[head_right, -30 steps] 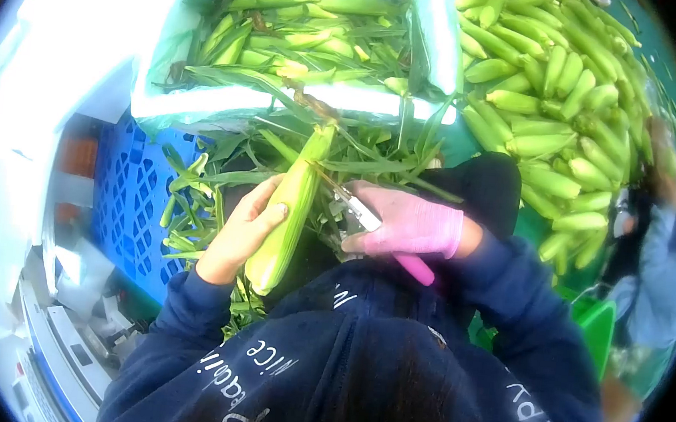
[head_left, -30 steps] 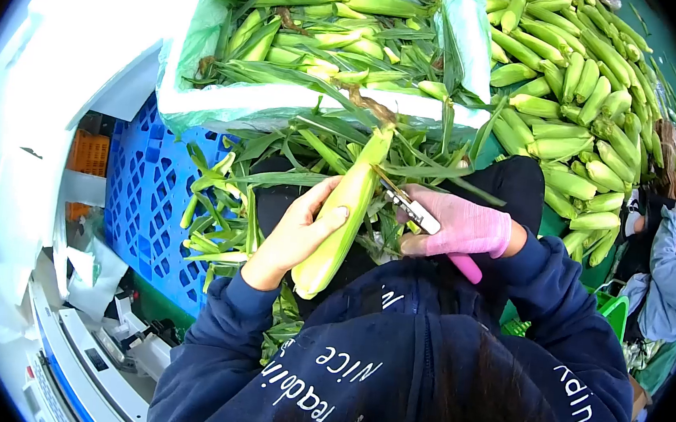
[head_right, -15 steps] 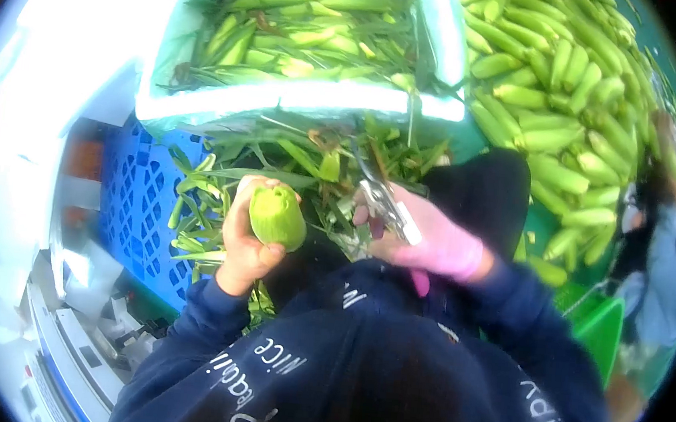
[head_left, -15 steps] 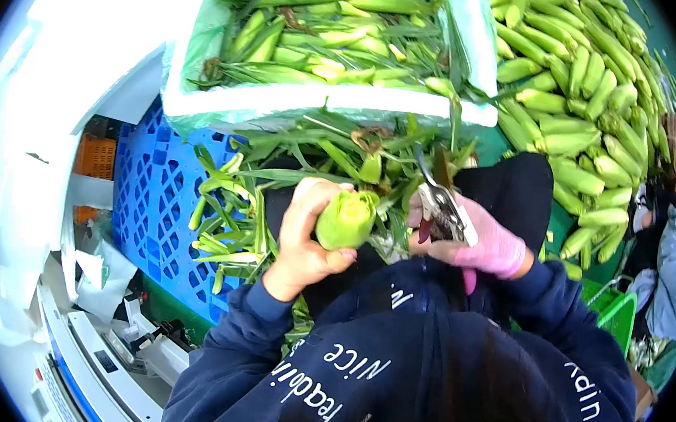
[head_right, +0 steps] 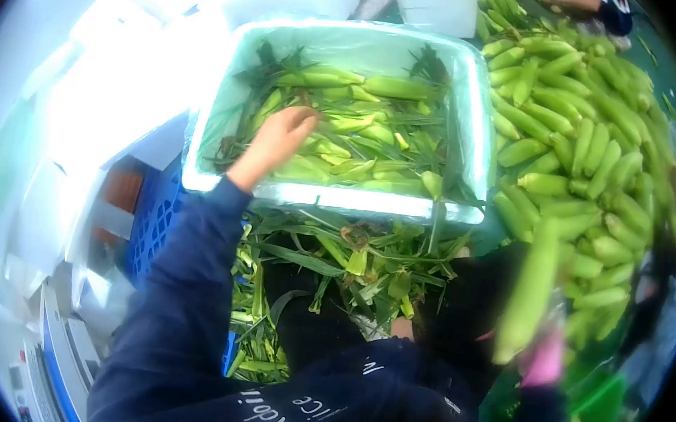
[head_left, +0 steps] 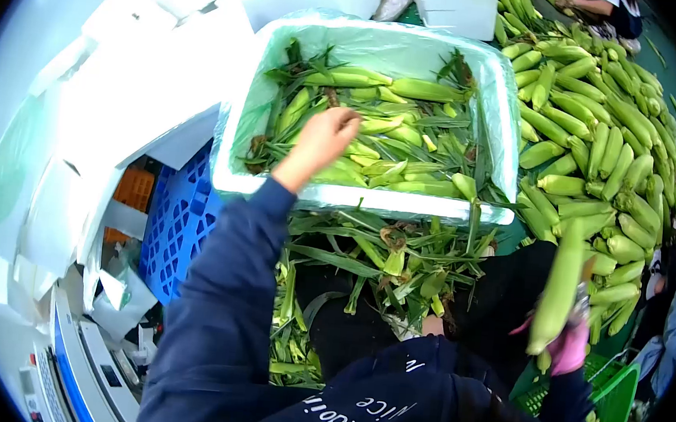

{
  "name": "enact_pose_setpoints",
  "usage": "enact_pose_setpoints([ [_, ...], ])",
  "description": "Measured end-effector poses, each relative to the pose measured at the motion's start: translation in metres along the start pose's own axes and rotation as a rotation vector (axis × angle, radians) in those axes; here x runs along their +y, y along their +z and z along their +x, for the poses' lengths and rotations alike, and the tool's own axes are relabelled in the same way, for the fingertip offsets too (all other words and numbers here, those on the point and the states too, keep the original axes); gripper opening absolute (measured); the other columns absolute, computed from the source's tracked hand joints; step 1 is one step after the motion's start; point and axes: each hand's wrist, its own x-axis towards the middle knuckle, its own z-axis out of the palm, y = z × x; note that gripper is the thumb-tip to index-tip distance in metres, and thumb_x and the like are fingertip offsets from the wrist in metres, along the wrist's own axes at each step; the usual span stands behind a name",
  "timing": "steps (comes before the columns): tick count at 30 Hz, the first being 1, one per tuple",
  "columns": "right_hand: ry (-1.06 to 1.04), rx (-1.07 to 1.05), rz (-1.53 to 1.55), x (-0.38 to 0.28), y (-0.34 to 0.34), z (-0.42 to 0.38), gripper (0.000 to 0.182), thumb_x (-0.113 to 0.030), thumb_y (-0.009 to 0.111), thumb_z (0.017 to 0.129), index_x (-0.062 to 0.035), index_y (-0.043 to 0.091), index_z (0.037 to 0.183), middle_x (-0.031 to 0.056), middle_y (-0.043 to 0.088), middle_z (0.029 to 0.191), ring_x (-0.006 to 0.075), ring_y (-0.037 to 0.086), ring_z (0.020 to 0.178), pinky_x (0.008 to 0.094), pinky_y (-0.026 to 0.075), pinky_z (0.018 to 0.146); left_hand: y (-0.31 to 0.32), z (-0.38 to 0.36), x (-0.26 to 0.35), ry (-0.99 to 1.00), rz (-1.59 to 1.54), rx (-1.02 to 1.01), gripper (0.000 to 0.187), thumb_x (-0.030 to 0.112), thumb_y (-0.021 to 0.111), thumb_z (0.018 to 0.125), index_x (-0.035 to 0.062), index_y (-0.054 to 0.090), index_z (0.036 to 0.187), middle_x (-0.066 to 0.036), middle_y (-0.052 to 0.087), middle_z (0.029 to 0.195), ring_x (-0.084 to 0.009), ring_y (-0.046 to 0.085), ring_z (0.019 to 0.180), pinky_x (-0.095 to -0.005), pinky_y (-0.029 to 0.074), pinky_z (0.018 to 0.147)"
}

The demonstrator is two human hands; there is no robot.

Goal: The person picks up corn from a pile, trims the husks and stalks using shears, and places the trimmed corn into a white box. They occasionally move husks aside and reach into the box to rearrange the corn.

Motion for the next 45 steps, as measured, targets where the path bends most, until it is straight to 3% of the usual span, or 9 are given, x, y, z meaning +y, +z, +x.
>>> enact_pose_setpoints([
  [7, -0.430, -0.269, 0.510, -0.113, -0.087, 0.061, 0.069, -0.028, 0.060, 0.094, -0.0023, 0.037, 0.154, 0.0166, 0.035, 0.163, 0.0298, 0.027, 0.153, 0.0507, 0.020, 0.126, 0.022, 0.037, -0.107, -0.158, 0.667, -1.093, 0.098, 0.070, 0.069, 0.078, 0.0020, 0.051, 0.146, -0.023, 0.058, 0.142, -0.0374, 0.056, 0.131, -0.0446, 0.044, 0.109],
  [12, -0.033, -0.235, 0.516, -0.057, 0.018, 0.014, 0.061, -0.031, 0.059, 0.094, 0.0003, 0.044, 0.144, 0.0237, 0.053, 0.140, 0.0446, 0.049, 0.135, 0.0682, 0.038, 0.111, 0.021, 0.031, -0.124, -0.304, 0.516, -1.021, 0.108, 0.079, 0.065, 0.077, 0.0003, 0.047, 0.149, -0.025, 0.049, 0.151, -0.0373, 0.050, 0.138, -0.0427, 0.040, 0.113],
  [16, 0.458, -0.231, 0.268, 0.013, 0.053, -0.021, 0.052, -0.029, 0.067, 0.090, 0.0021, 0.052, 0.129, 0.0212, 0.066, 0.114, 0.0438, 0.066, 0.111, 0.0543, 0.055, 0.096, 0.014, 0.044, -0.112, -0.343, 0.668, -1.017, 0.114, 0.088, 0.054, 0.077, -0.0028, 0.050, 0.147, -0.026, 0.048, 0.151, -0.0374, 0.049, 0.139, -0.0434, 0.039, 0.114],
  [20, 0.500, -0.618, -0.102, 0.038, 0.060, -0.051, 0.084, -0.013, 0.080, 0.083, -0.0034, 0.034, 0.152, 0.0173, 0.055, 0.140, 0.0277, 0.057, 0.127, 0.0396, 0.044, 0.109, 0.010, 0.048, -0.098, -0.662, 0.330, -0.742, 0.104, 0.086, 0.045, 0.084, -0.0014, 0.060, 0.139, -0.025, 0.054, 0.146, -0.0376, 0.050, 0.138, -0.0429, 0.036, 0.116],
  [24, 0.617, -0.794, -0.189, 0.036, 0.079, -0.064, 0.089, -0.018, 0.082, 0.082, -0.0059, 0.032, 0.154, 0.0090, 0.045, 0.151, 0.0181, 0.046, 0.128, 0.0326, 0.034, 0.114, 0.003, 0.045, -0.052, -0.330, 0.459, -1.172, 0.086, 0.063, 0.065, 0.084, 0.0059, 0.052, 0.148, -0.022, 0.051, 0.151, -0.0367, 0.049, 0.139, -0.0425, 0.039, 0.113],
  [32, 0.522, -0.552, -0.077, 0.037, 0.058, -0.050, 0.055, -0.002, 0.057, 0.091, 0.0007, 0.045, 0.145, 0.0172, 0.063, 0.128, 0.0258, 0.063, 0.114, 0.0350, 0.052, 0.100, 0.024, 0.009, -0.067, -0.153, 0.510, -1.083, 0.092, 0.064, 0.060, 0.084, -0.0005, 0.048, 0.149, -0.025, 0.054, 0.147, -0.0397, 0.053, 0.135, -0.0421, 0.041, 0.112],
  [36, 0.536, -0.415, 0.080, 0.046, 0.045, -0.052, 0.050, -0.002, 0.057, 0.094, -0.0003, 0.046, 0.143, 0.0179, 0.063, 0.129, 0.0276, 0.064, 0.116, 0.0366, 0.053, 0.099, -0.031, 0.016, -0.021, -0.325, 0.366, -1.001, 0.085, 0.061, 0.054, 0.092, 0.0063, 0.042, 0.155, -0.022, 0.035, 0.162, -0.0342, 0.031, 0.152, -0.0449, 0.026, 0.123],
  [40, 0.550, -0.335, 0.067, 0.050, 0.051, -0.054, 0.056, -0.003, 0.061, 0.090, -0.0015, 0.046, 0.145, 0.0178, 0.065, 0.126, 0.0311, 0.064, 0.117, 0.0397, 0.054, 0.094, -0.100, 0.007, 0.027, -0.278, -0.416, -0.969, 0.076, 0.048, 0.058, 0.100, -0.0010, 0.039, 0.154, -0.020, 0.050, 0.150, -0.0271, 0.050, 0.135, -0.0346, 0.039, 0.113],
  [45, 0.379, -0.478, -0.058, 0.026, 0.094, -0.044, 0.062, -0.009, 0.068, 0.086, -0.0017, 0.046, 0.144, 0.0152, 0.063, 0.123, 0.0286, 0.064, 0.113, 0.0359, 0.053, 0.096, -0.089, -0.088, 0.106, -0.249, -0.245, -0.825, 0.077, 0.055, 0.054, 0.102, -0.0027, 0.044, 0.151, -0.019, 0.050, 0.151, -0.0273, 0.049, 0.137, -0.0347, 0.036, 0.115],
])
